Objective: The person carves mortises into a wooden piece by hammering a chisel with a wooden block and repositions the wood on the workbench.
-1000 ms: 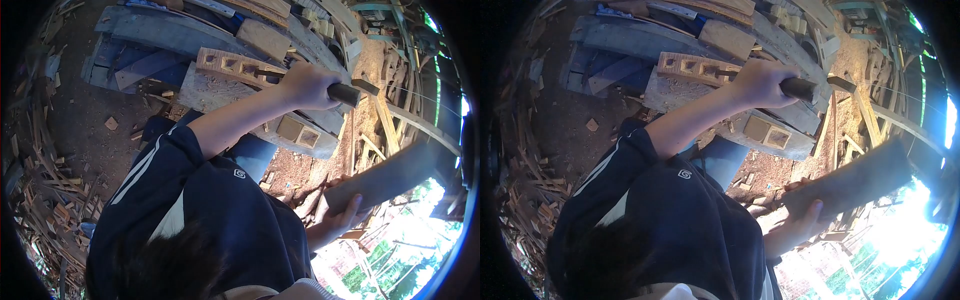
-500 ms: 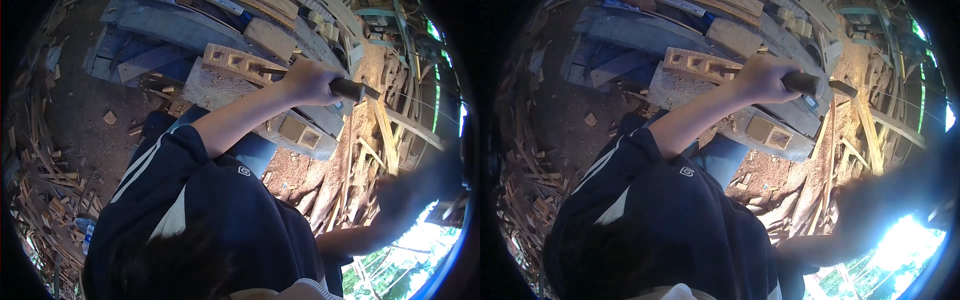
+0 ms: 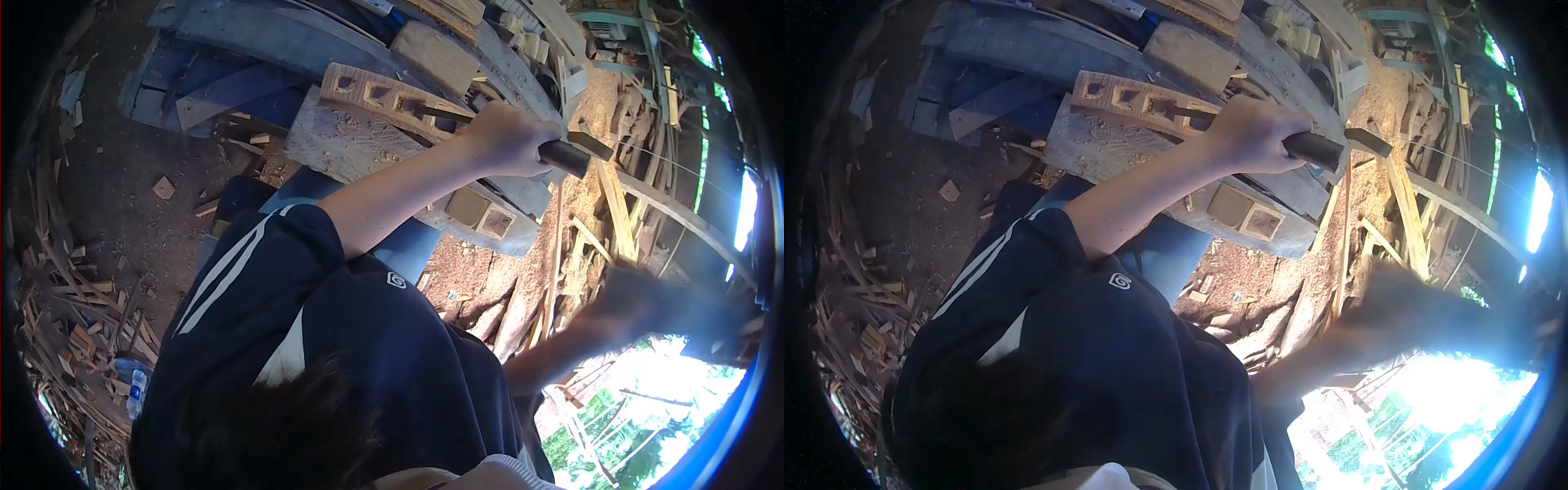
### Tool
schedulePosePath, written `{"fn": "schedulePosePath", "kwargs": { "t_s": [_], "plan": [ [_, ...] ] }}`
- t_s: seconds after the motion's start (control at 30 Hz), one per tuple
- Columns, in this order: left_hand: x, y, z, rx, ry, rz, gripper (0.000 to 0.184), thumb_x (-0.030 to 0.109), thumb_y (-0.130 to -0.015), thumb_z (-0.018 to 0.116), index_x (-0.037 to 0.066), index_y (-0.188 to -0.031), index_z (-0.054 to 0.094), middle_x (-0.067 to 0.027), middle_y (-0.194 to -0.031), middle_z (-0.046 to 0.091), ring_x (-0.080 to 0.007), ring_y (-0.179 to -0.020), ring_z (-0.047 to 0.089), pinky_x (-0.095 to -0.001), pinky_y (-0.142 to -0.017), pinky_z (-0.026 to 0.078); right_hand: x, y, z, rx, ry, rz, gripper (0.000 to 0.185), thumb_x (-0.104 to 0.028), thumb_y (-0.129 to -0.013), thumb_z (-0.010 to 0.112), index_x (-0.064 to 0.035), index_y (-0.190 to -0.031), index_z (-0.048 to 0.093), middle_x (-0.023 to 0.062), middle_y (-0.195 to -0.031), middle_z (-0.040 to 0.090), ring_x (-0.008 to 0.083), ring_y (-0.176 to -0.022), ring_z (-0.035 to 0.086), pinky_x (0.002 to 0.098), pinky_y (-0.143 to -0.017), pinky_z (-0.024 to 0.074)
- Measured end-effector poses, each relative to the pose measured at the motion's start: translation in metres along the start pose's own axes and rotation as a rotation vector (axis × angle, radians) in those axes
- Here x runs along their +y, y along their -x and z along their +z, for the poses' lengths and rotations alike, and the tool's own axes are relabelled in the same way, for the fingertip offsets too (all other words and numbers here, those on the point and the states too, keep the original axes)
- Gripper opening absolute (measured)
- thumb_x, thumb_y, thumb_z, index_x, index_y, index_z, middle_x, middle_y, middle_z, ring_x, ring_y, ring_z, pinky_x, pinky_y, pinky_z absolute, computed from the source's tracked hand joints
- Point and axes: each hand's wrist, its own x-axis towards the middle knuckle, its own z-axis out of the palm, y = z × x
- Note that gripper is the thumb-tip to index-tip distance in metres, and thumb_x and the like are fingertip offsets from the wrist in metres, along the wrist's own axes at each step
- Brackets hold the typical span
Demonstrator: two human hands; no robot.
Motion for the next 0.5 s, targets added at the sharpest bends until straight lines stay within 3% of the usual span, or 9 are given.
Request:
{"fn": "schedulePosePath", "kwargs": {
  "t_s": [0.03, 0.1, 0.13, 0.23, 0.3, 0.33, 0.37, 0.43, 0.5],
  "plan": [
    [-0.001, 0.000, 0.000, 0.000, -0.006, -0.006, 0.021, 0.035, -0.070, 0.076, 0.019, -0.078, 0.065, -0.0022, -0.063, 0.064, -0.0234, -0.062, 0.067, -0.0370, -0.054, 0.051, 0.043, 0.014, 0.014, -0.317, 0.675, -0.098, 0.038, -0.026, -0.098, 0.048, 0.0017, -0.121, 0.057, 0.0179, -0.093, 0.066, 0.0244, -0.090, 0.065, 0.0356, -0.080, 0.0532],
    [-0.004, 0.001, 0.000, 0.002, -0.023, -0.002, 0.022, 0.036, -0.070, 0.076, 0.019, -0.078, 0.065, -0.0023, -0.064, 0.064, -0.0233, -0.061, 0.067, -0.0362, -0.053, 0.050, 0.051, 0.033, 0.035, -0.126, 0.911, -0.189, 0.033, -0.019, -0.096, 0.053, -0.0013, -0.124, 0.057, 0.0179, -0.095, 0.067, 0.0227, -0.090, 0.066, 0.0319, -0.078, 0.0543],
    [-0.006, -0.001, -0.003, 0.006, -0.035, -0.008, 0.022, 0.036, -0.070, 0.076, 0.019, -0.078, 0.065, -0.0023, -0.064, 0.064, -0.0233, -0.061, 0.067, -0.0362, -0.053, 0.050, 0.022, 0.024, 0.024, -0.228, 0.346, 0.305, 0.041, -0.017, -0.092, 0.060, 0.0002, -0.128, 0.053, 0.0199, -0.098, 0.067, 0.0239, -0.086, 0.068, 0.0307, -0.072, 0.0548],
    [-0.003, 0.001, -0.005, 0.043, 0.043, -0.002, 0.023, 0.037, -0.069, 0.076, 0.019, -0.077, 0.065, -0.0028, -0.063, 0.063, -0.0235, -0.061, 0.066, -0.0370, -0.053, 0.050, -0.043, 0.008, -0.007, -0.422, 0.184, 0.183, 0.052, -0.029, -0.095, 0.051, 0.0111, -0.128, 0.046, 0.0213, -0.099, 0.067, 0.0313, -0.091, 0.069, 0.0380, -0.074, 0.0588],
    [-0.003, 0.002, -0.003, 0.015, 0.010, -0.003, 0.024, 0.037, -0.068, 0.077, 0.019, -0.079, 0.065, -0.0031, -0.063, 0.063, -0.0232, -0.060, 0.066, -0.0371, -0.053, 0.050, -0.006, -0.011, -0.058, -0.233, 0.398, -0.394, 0.047, -0.028, -0.096, 0.045, 0.0007, -0.132, 0.052, 0.0227, -0.123, 0.061, 0.0255, -0.108, 0.064, 0.0321, -0.089, 0.0506],
    [-0.003, 0.002, -0.003, 0.015, 0.013, -0.005, 0.024, 0.037, -0.068, 0.077, 0.019, -0.079, 0.065, -0.0031, -0.063, 0.063, -0.0232, -0.060, 0.066, -0.0371, -0.053, 0.050, -0.002, 0.002, 0.016, 0.373, 0.210, -0.228, 0.041, -0.024, -0.096, 0.044, 0.0011, -0.128, 0.054, 0.0230, -0.124, 0.060, 0.0258, -0.113, 0.061, 0.0320, -0.093, 0.0478],
    [-0.002, 0.005, -0.003, 0.019, 0.016, -0.001, 0.025, 0.037, -0.068, 0.077, 0.019, -0.080, 0.065, -0.0028, -0.063, 0.063, -0.0227, -0.060, 0.066, -0.0370, -0.053, 0.050, 0.017, 0.016, 0.029, 0.375, 0.214, -0.225, 0.041, -0.024, -0.096, 0.044, 0.0011, -0.128, 0.054, 0.0230, -0.124, 0.060, 0.0258, -0.113, 0.061, 0.0320, -0.093, 0.0478],
    [-0.002, 0.006, -0.002, 0.018, 0.013, 0.006, 0.025, 0.037, -0.067, 0.077, 0.019, -0.080, 0.066, -0.0025, -0.063, 0.063, -0.0223, -0.060, 0.066, -0.0369, -0.053, 0.050, 0.059, 0.038, 0.037, -0.189, 0.605, 0.068, 0.049, -0.023, -0.091, 0.060, 0.0013, -0.131, 0.046, 0.0197, -0.107, 0.065, 0.0233, -0.092, 0.067, 0.0315, -0.083, 0.0543],
    [-0.004, 0.006, -0.002, 0.033, 0.000, 0.027, 0.024, 0.036, -0.067, 0.077, 0.019, -0.080, 0.066, -0.0017, -0.062, 0.063, -0.0220, -0.059, 0.066, -0.0371, -0.052, 0.050, 0.010, 0.024, 0.021, -0.291, 0.256, 0.419, 0.060, -0.031, -0.087, 0.067, 0.0001, -0.133, 0.045, 0.0187, -0.100, 0.067, 0.0236, -0.081, 0.069, 0.0327, -0.072, 0.0564]
  ]
}}
